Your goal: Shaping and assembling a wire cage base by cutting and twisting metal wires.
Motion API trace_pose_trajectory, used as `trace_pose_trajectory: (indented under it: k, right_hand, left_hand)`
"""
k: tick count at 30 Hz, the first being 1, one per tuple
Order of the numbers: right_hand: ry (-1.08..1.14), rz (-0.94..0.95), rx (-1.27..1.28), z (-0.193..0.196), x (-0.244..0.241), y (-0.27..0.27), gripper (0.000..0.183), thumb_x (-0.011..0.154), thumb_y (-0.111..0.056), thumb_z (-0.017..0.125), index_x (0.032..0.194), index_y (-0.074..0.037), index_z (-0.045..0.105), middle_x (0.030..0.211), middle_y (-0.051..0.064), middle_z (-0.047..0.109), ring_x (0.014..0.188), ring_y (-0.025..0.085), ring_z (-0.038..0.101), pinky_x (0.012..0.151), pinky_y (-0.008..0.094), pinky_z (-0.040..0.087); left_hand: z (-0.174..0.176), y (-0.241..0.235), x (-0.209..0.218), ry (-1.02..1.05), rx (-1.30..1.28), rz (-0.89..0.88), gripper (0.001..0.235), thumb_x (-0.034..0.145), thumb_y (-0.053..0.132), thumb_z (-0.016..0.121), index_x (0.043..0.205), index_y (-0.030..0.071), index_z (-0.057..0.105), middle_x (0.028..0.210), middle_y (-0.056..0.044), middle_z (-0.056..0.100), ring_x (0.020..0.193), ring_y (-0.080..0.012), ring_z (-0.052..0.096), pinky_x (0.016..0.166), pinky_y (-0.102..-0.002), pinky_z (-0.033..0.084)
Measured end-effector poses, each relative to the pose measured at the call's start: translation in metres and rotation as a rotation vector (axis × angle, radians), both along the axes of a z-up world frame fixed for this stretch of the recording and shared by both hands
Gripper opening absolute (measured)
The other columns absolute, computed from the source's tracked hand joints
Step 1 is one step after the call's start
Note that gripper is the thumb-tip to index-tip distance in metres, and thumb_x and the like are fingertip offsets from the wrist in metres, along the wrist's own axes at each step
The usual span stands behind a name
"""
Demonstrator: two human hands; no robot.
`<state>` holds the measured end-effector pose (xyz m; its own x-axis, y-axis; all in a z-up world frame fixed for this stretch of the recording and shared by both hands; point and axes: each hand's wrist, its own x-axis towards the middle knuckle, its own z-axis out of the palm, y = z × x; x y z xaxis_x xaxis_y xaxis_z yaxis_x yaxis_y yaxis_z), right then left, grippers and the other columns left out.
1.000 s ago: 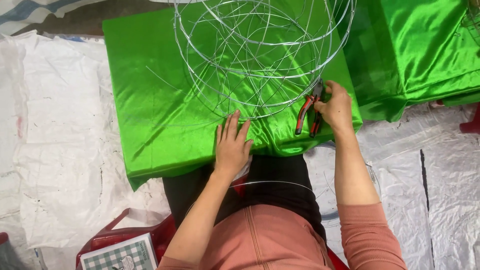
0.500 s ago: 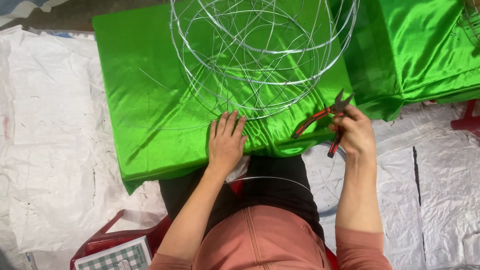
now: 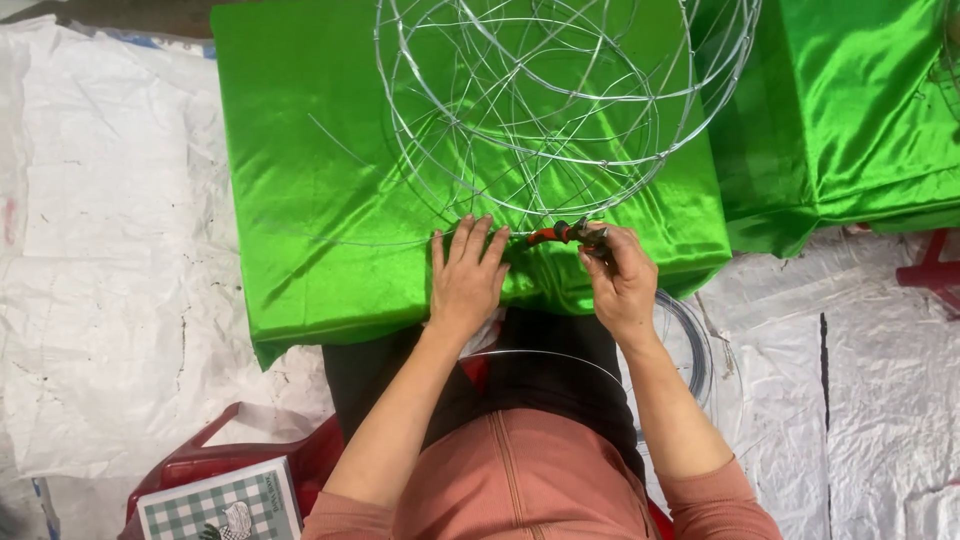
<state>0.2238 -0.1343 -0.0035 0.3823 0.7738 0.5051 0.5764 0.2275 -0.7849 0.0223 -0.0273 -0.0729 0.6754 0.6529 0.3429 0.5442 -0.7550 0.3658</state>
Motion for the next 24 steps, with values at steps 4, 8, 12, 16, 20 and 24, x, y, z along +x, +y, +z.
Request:
trace_pose_trajectory:
  k: [4, 8, 12, 16, 20, 24]
  right_hand:
    - [-0.062, -0.086, 0.014, -0.011, -0.004, -0.001, 0.031, 0.093, 0.006, 0.074, 0.122, 0.011, 0.064, 0.105, 0.024, 0.068, 0.090, 0.034, 0.068, 0.071, 0.041, 0.062]
    - [-0.014, -0.126, 0.003, -0.004, -0.016, -0.007, 0.030, 0.095, 0.003, 0.073, 0.123, 0.011, 0.063, 0.105, 0.024, 0.067, 0.091, 0.033, 0.069, 0.070, 0.041, 0.062]
    - [-0.021, -0.176, -0.003, 0.001, -0.021, -0.015, 0.033, 0.097, 0.003, 0.071, 0.127, 0.012, 0.059, 0.110, 0.025, 0.064, 0.097, 0.037, 0.068, 0.074, 0.046, 0.063]
    - [0.040, -0.204, 0.013, -0.005, -0.023, -0.018, 0.031, 0.097, 0.006, 0.069, 0.126, 0.013, 0.058, 0.107, 0.025, 0.061, 0.094, 0.038, 0.070, 0.074, 0.048, 0.064]
    - [0.070, -0.198, 0.061, -0.007, -0.031, -0.010, 0.032, 0.096, 0.006, 0.069, 0.126, 0.013, 0.058, 0.108, 0.023, 0.060, 0.096, 0.038, 0.070, 0.077, 0.048, 0.064]
    - [-0.032, -0.225, 0.051, -0.011, -0.038, -0.007, 0.029, 0.096, 0.005, 0.071, 0.122, 0.012, 0.060, 0.105, 0.022, 0.062, 0.092, 0.036, 0.071, 0.073, 0.046, 0.064]
  left_hand:
    - [-0.006, -0.001, 0.004, 0.027, -0.020, -0.003, 0.057, 0.093, 0.028, 0.071, 0.147, 0.021, 0.053, 0.146, -0.014, 0.050, 0.146, -0.0371, 0.039, 0.109, -0.075, 0.028]
    - [0.005, -0.004, 0.006, 0.086, -0.016, -0.003, 0.052, 0.094, 0.035, 0.070, 0.143, 0.024, 0.057, 0.145, -0.015, 0.051, 0.145, -0.0376, 0.038, 0.107, -0.079, 0.027]
    - [0.012, -0.004, 0.007, 0.143, -0.053, -0.001, 0.051, 0.097, 0.042, 0.064, 0.144, 0.023, 0.057, 0.155, -0.017, 0.044, 0.148, -0.0373, 0.035, 0.104, -0.084, 0.024]
    - [0.012, -0.005, 0.009, 0.193, -0.126, -0.006, 0.049, 0.101, 0.044, 0.059, 0.146, 0.024, 0.056, 0.159, -0.018, 0.038, 0.150, -0.0360, 0.032, 0.104, -0.085, 0.023]
    - [0.007, -0.006, 0.010, 0.216, -0.143, -0.001, 0.050, 0.101, 0.046, 0.058, 0.146, 0.025, 0.056, 0.162, -0.017, 0.036, 0.151, -0.0356, 0.032, 0.104, -0.085, 0.023]
    - [0.021, -0.006, 0.012, 0.252, -0.173, 0.015, 0.048, 0.100, 0.047, 0.061, 0.142, 0.024, 0.061, 0.159, -0.019, 0.042, 0.150, -0.0363, 0.036, 0.104, -0.085, 0.023]
